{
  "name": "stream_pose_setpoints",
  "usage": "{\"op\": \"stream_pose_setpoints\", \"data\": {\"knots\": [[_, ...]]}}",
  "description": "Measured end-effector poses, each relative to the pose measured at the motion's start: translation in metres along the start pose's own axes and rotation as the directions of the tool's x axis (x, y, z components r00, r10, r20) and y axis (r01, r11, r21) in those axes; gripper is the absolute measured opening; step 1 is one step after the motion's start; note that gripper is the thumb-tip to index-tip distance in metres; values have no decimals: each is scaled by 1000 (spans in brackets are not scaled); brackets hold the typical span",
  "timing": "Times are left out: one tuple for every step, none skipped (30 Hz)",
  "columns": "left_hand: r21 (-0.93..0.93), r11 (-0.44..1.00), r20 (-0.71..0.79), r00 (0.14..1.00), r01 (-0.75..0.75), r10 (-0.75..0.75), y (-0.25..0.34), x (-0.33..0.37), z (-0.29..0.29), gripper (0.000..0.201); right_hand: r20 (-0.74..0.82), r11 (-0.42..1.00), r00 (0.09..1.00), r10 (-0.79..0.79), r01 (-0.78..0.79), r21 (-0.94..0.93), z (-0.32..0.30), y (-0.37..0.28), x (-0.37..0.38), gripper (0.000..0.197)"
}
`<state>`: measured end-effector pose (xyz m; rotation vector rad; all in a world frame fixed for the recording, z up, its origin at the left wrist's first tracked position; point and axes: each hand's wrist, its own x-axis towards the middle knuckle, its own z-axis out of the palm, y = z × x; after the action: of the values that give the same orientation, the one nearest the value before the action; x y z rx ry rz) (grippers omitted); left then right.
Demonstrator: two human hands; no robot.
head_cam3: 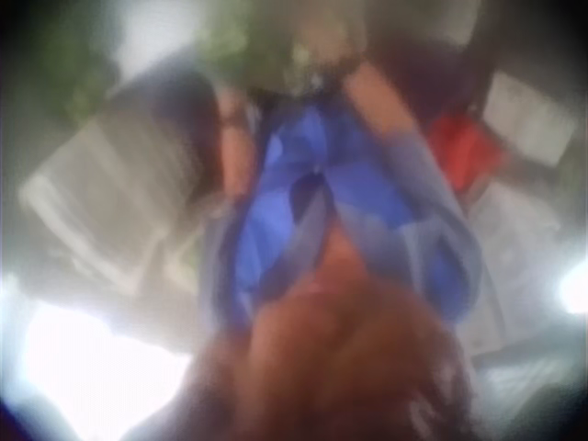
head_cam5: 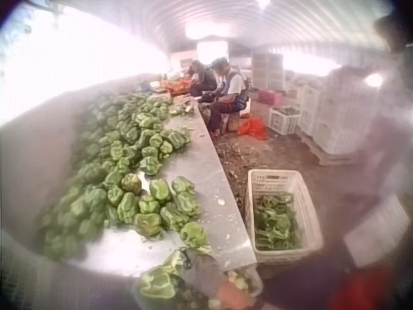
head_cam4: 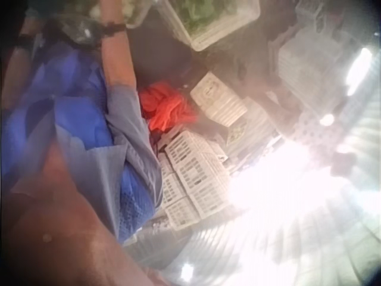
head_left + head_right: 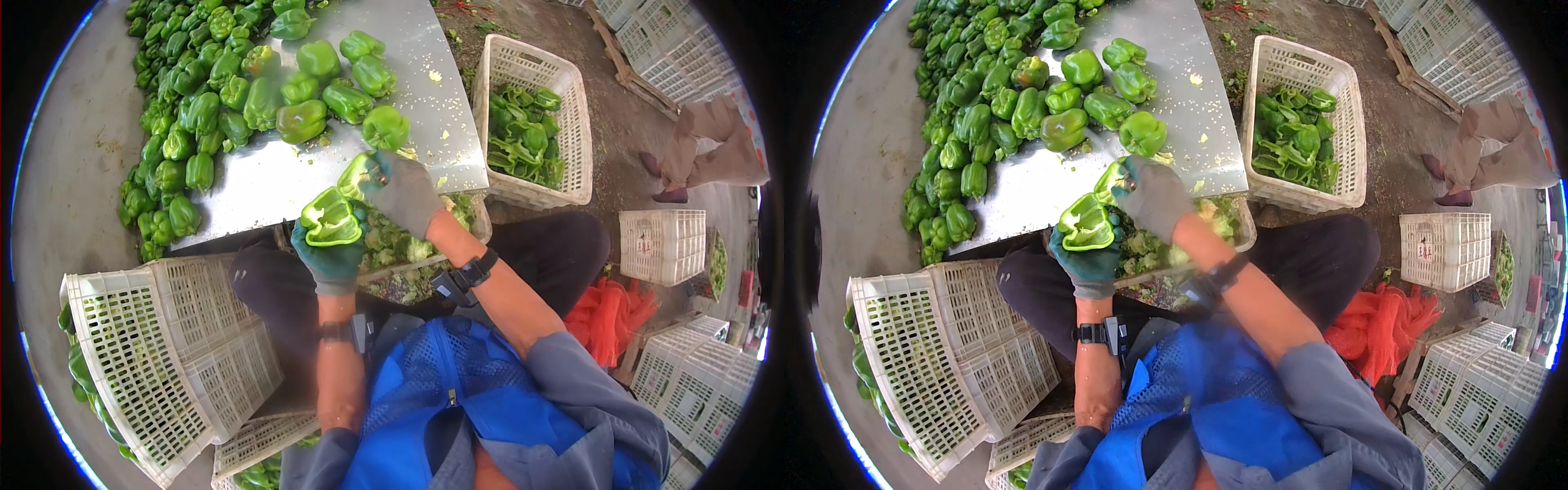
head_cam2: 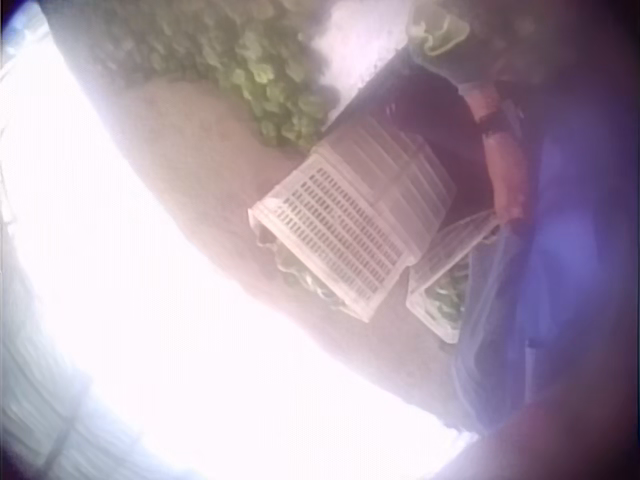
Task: The person uses shears to cut green peppers, removing the stems and seeds, and places the cut peppers into a crate.
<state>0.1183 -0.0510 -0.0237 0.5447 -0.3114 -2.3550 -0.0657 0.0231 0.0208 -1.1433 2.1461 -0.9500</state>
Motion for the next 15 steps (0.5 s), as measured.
{"op": "stream_pose_setpoints", "data": {"knots": [[0, 1000, -1, 1000, 1, -1, -1, 0, -1, 68, 0, 1000, 1000, 1, -1, 0, 5, 3, 0, 44], [-1, 999, -53, 998, -38, 38, -2, 0, -2, 68, -17, 991, 992, -123, 121, -63, 15, 7, 0, 48], [-2, 997, -100, 992, -77, 76, -3, 2, -3, 68, -30, 962, 969, -247, 241, -131, 23, 13, 2, 53], [-2, 997, -94, 993, -76, 76, -3, 5, -10, 68, -35, 961, 968, -249, 243, -134, 27, 19, 5, 53], [256, 954, -65, 982, -156, 178, 0, 9, -17, 69, -73, 949, 954, -290, 277, -150, 31, 24, 10, 53], [280, 949, -28, 987, -146, 160, 1, 9, -13, 71, -108, 938, 941, -321, 300, -170, 30, 28, 15, 53], [302, 943, 12, 989, -141, 144, 2, 8, -9, 72, -110, 939, 942, -317, 295, -175, 30, 30, 22, 53], [104, 994, 65, 997, -38, 31, 6, 3, -4, 73, -121, 944, 958, -259, 224, -240, 30, 30, 30, 51], [89, 996, 172, 984, 26, -41, 13, -1, -1, 74, -132, 942, 970, -202, 156, -297, 33, 29, 33, 48], [90, 996, 170, 985, 24, -39, 15, -5, 8, 74, -130, 943, 970, -204, 158, -294, 32, 25, 33, 48], [93, 996, 177, 984, 6, -22, 13, -8, 19, 75, -163, 952, 973, -161, 110, -285, 29, 23, 32, 49], [101, 994, 181, 983, -31, 13, 18, -10, 24, 76, -186, 961, 974, -133, 80, -266, 25, 11, 34, 49], [165, 986, 169, 986, -30, 2, 34, -9, 9, 74, -278, 963, 931, -235, 184, -196, 21, -11, 20, 44], [171, 984, 160, 987, -52, 24, 39, -9, -5, 74, -266, 961, 931, -249, 205, -184, 16, -35, 9, 44], [561, 772, 140, 953, -300, 269, 40, -7, -20, 72, -76, 968, 965, -252, 252, -19, 10, -55, -2, 43]]}}
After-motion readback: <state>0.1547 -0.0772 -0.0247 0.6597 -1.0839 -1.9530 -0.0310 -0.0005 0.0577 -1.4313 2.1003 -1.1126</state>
